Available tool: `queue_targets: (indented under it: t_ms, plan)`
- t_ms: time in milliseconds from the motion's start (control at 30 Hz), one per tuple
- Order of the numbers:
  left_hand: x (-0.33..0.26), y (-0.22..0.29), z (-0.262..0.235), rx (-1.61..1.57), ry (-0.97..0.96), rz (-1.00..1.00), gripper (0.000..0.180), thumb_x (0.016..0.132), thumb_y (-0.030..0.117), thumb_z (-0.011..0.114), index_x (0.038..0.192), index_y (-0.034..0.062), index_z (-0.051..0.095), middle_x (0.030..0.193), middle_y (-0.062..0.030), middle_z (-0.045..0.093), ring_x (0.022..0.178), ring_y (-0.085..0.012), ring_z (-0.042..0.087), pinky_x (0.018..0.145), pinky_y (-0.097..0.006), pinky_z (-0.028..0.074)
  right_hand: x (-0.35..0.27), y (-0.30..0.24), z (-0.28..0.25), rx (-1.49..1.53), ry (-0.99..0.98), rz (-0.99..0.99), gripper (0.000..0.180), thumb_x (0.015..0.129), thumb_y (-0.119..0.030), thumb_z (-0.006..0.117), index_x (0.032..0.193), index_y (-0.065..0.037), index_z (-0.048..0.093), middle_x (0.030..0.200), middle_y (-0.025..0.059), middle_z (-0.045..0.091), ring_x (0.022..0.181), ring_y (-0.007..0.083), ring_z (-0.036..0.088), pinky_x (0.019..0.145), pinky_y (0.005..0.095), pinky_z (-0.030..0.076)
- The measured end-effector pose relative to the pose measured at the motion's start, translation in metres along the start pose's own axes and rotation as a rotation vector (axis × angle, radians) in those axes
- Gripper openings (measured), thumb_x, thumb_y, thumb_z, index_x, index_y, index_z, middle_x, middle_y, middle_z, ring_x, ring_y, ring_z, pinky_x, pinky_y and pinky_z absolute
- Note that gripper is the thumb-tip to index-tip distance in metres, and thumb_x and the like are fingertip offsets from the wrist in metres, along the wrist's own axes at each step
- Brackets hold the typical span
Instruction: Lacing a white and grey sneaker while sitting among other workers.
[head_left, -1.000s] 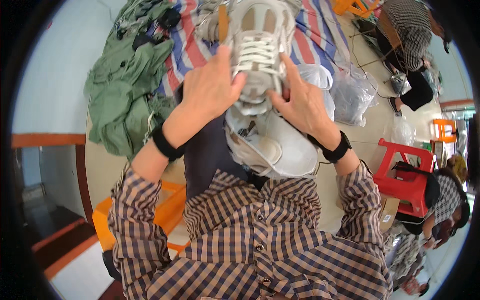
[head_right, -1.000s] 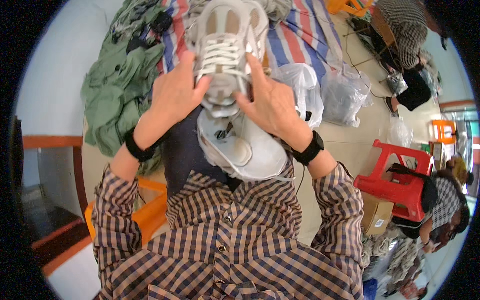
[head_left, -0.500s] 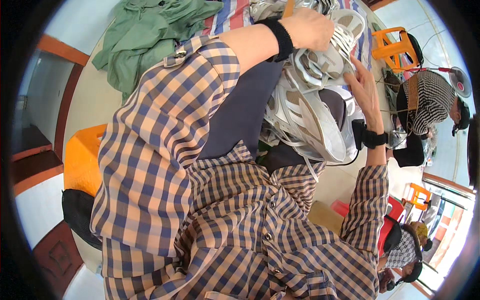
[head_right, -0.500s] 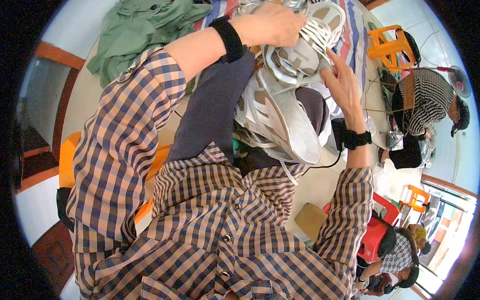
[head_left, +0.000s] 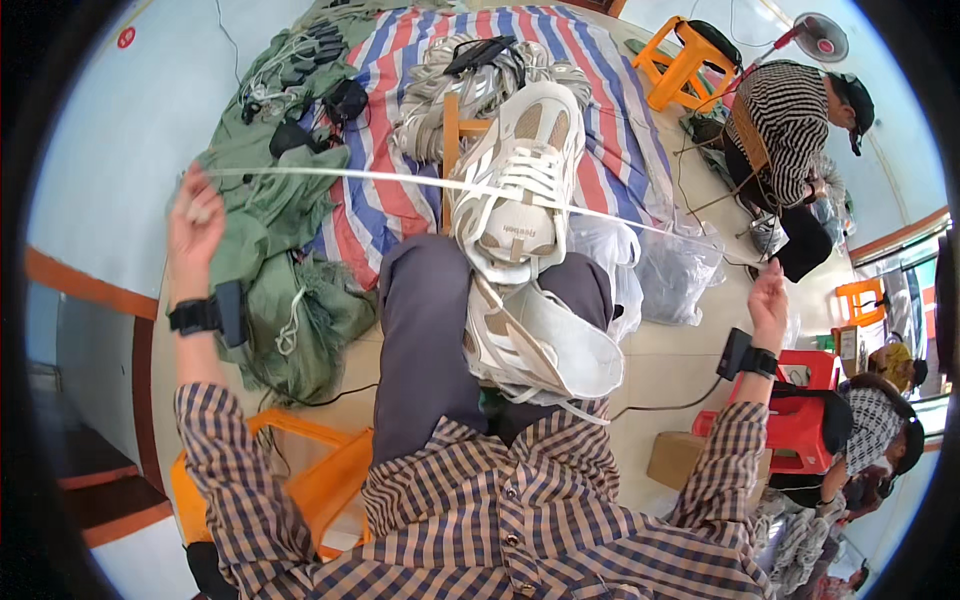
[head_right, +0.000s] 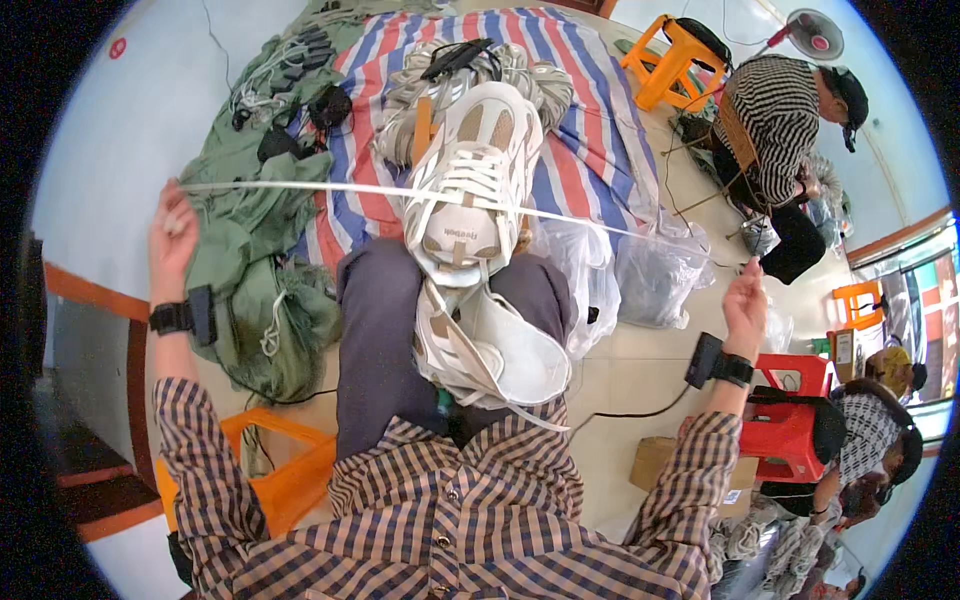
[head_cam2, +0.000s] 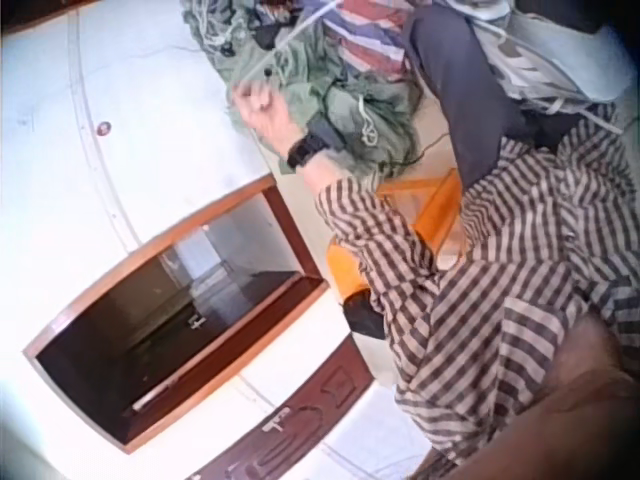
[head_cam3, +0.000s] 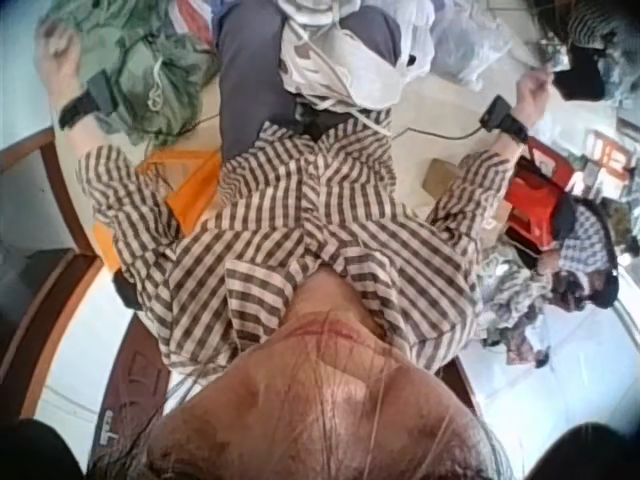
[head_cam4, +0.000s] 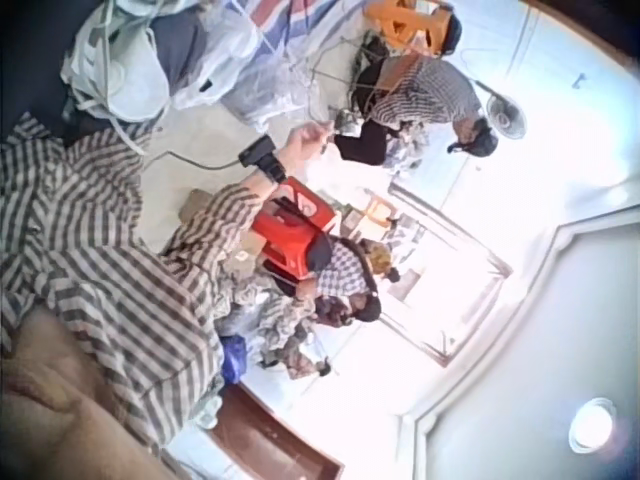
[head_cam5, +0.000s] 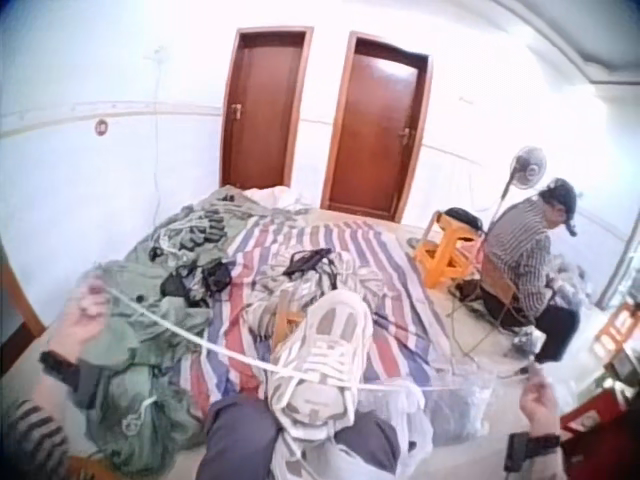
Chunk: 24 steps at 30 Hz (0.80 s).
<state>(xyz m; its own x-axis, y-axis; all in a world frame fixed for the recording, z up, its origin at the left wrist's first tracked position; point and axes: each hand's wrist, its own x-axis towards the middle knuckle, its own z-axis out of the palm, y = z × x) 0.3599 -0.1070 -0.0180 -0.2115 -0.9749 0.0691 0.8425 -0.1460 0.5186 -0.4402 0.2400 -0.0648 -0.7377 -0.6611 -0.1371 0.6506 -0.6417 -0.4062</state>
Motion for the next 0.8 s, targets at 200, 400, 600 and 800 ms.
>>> queue_targets:
  t_ms: [200, 400, 600, 800]
  plan:
    - [-0.017, 0.121, -0.054, 0.211, 0.167, 0.159, 0.031, 0.096, 0.001, 0.048, 0.128, -0.0034, 0.048, 0.098, -0.0053, 0.056, 0.069, -0.0088, 0.050, 0.058, -0.021, 0.043, -0.021, -0.022, -0.033, -0.030, 0.046, -0.076, 0.037, 0.095, 0.003, 0.045, 0.131, 0.011, 0.038, 0.131, 0.0194, 0.052, 0.122, 0.0282, 0.051, 0.106, 0.0410, 0.043]
    - [-0.005, 0.089, -0.027, 0.568, 0.391, 0.247, 0.034, 0.096, 0.005, 0.051, 0.127, -0.0080, 0.045, 0.120, -0.0083, 0.055, 0.101, -0.0153, 0.057, 0.090, -0.026, 0.052, -0.007, -0.032, -0.108, -0.459, -0.022, -0.160, 0.028, 0.096, -0.007, 0.050, 0.122, 0.004, 0.051, 0.113, 0.0126, 0.061, 0.097, 0.0186, 0.060, 0.088, 0.0304, 0.050]
    - [-0.020, -0.073, 0.044, 1.220, 0.158, -0.141, 0.020, 0.094, 0.017, 0.057, 0.109, 0.0041, 0.061, 0.101, -0.0013, 0.061, 0.084, -0.0081, 0.059, 0.069, -0.020, 0.048, -0.081, 0.184, 0.060, -1.229, -0.332, 0.131, 0.015, 0.090, -0.013, 0.061, 0.095, 0.000, 0.066, 0.081, 0.0013, 0.063, 0.067, 0.0056, 0.055, 0.059, 0.0219, 0.046]
    - [-0.057, -0.186, 0.147, 1.297, -0.227, -0.258, 0.012, 0.091, 0.007, 0.054, 0.100, 0.0026, 0.061, 0.082, -0.0007, 0.059, 0.065, -0.0056, 0.054, 0.060, -0.021, 0.046, -0.130, 0.262, 0.152, -1.260, -0.726, 0.167, 0.011, 0.084, -0.012, 0.065, 0.085, -0.001, 0.068, 0.076, 0.0038, 0.064, 0.065, 0.0110, 0.058, 0.059, 0.0250, 0.047]
